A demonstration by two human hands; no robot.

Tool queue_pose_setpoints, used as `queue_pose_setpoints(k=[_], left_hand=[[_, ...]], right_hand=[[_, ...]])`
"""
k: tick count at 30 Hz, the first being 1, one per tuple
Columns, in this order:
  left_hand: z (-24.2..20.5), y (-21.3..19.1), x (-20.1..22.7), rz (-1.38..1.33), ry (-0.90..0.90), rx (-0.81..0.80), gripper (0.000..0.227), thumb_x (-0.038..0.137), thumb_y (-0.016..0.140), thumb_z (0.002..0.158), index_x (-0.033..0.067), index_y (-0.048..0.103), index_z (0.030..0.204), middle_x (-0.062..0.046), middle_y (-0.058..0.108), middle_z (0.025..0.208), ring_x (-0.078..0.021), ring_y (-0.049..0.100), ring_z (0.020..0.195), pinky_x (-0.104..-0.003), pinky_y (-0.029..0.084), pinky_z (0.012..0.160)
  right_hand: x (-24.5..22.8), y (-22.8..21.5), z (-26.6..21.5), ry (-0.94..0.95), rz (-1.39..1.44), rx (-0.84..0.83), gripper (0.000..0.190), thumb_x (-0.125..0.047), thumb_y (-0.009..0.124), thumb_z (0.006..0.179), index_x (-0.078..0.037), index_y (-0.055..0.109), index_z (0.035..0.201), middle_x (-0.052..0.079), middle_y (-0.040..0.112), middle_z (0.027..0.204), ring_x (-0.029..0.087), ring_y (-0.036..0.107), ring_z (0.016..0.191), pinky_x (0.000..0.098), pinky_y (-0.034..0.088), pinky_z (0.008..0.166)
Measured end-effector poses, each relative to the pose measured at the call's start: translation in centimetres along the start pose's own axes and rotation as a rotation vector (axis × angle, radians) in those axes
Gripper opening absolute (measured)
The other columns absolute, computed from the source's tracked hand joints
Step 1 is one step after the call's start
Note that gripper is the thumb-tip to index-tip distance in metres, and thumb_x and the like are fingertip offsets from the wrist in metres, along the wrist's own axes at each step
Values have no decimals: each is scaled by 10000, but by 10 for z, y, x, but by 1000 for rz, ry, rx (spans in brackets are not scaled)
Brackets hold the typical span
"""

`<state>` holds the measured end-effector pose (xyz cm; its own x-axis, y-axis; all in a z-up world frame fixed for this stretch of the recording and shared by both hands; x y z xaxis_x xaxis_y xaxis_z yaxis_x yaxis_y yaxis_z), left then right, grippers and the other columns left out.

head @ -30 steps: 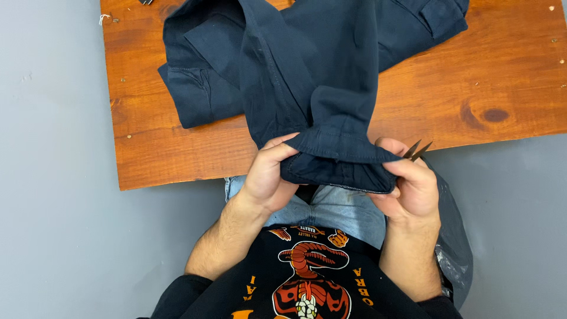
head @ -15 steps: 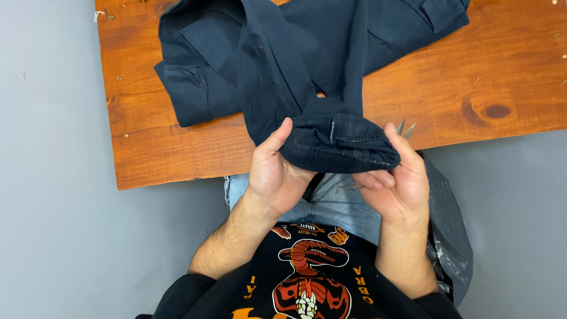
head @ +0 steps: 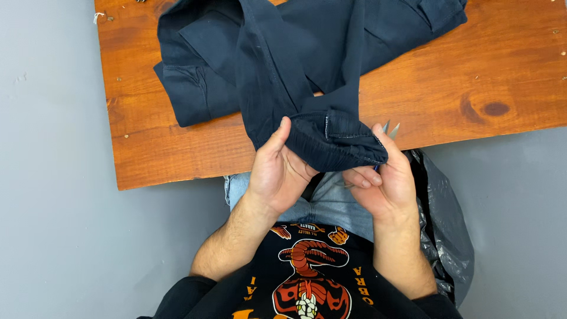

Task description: The person prepares dark shorts by using snips to remove plastic tag fasteners and loose threads from the waistband and pockets, then turns them over to check the other side.

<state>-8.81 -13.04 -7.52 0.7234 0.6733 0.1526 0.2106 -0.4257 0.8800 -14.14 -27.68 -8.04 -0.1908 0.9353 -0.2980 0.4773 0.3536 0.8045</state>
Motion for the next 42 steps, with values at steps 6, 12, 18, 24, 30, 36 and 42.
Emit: queue_pose_setpoints(k=[6, 12, 18, 24, 30, 36, 42], left_hand=[[-15, -2, 33, 747, 572, 37, 305, 336, 870, 1081, 91, 710, 992, -91, 662, 928, -244, 623, 876, -427, 531, 794], [-90, 66, 15, 1674, 1454, -89, 481, 244, 963, 915, 183, 519, 739, 2, 522, 721, -240, 530, 600, -396, 432, 587], [-96, 103, -8, 1808, 1319, -493, 376, 268, 747, 1144, 116, 618, 825, -42, 581, 732, -262, 629, 638, -426, 475, 626], [-95, 83, 99, 1703, 1422, 151, 140, 185, 728, 1109, 61, 706, 1049, -136, 723, 1034, -327, 693, 983, -468, 539, 922], [-67, 39, 127, 1542, 928, 417, 671, 333, 856, 1002, 108, 549, 1555, -109, 722, 1557, -239, 772, 1319, -392, 575, 1099], [-59, 33, 113, 1729, 969, 464, 762, 335, 949, 956, 80, 566, 1564, -141, 656, 1556, -287, 663, 1362, -434, 564, 1145], [-46, 18, 109, 1486, 864, 328, 696, 144, 833, 980, 84, 571, 1622, -126, 637, 1633, -303, 624, 1577, -424, 482, 1366]], right_hand=[[-34, 12, -24, -393, -253, -158, 154, -242, 794, 1044, -92, 760, 1032, -1, 618, 663, 73, 456, 448, 238, 414, 519], [-87, -21, -109, -1198, -1136, 425, 270, 75, 894, 847, -52, 692, 975, 95, 661, 881, 149, 525, 718, 312, 411, 694], [-116, -45, -184, -1570, -1190, 793, 157, 90, 566, 986, 13, 602, 1118, 132, 536, 1035, 286, 493, 888, 429, 355, 871], [-116, 30, -157, -818, -790, -499, 143, -287, 583, 974, -189, 548, 876, -13, 337, 647, 156, 300, 507, 367, 208, 558], [-103, 20, -177, -354, -593, -1265, 449, -287, 691, 1263, -71, 639, 873, 24, 373, 552, 269, 320, 368, 456, 246, 449], [-137, -63, -94, -696, -708, 92, 102, -193, 667, 1153, -97, 699, 1160, -3, 383, 572, 97, 418, 519, 250, 301, 483], [-143, -67, -81, -862, -909, 323, 150, -211, 687, 1247, -98, 644, 1158, 16, 360, 567, 119, 472, 596, 263, 560, 746]])
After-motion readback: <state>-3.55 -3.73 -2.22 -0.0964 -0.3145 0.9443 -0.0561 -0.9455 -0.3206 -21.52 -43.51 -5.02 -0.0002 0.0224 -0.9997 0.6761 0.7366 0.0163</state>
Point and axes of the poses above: each hand's wrist, its own z-axis towards the middle knuckle, its own y-axis out of the palm, x = y × z, the point moved 10 cm from there along z, towards the middle knuckle
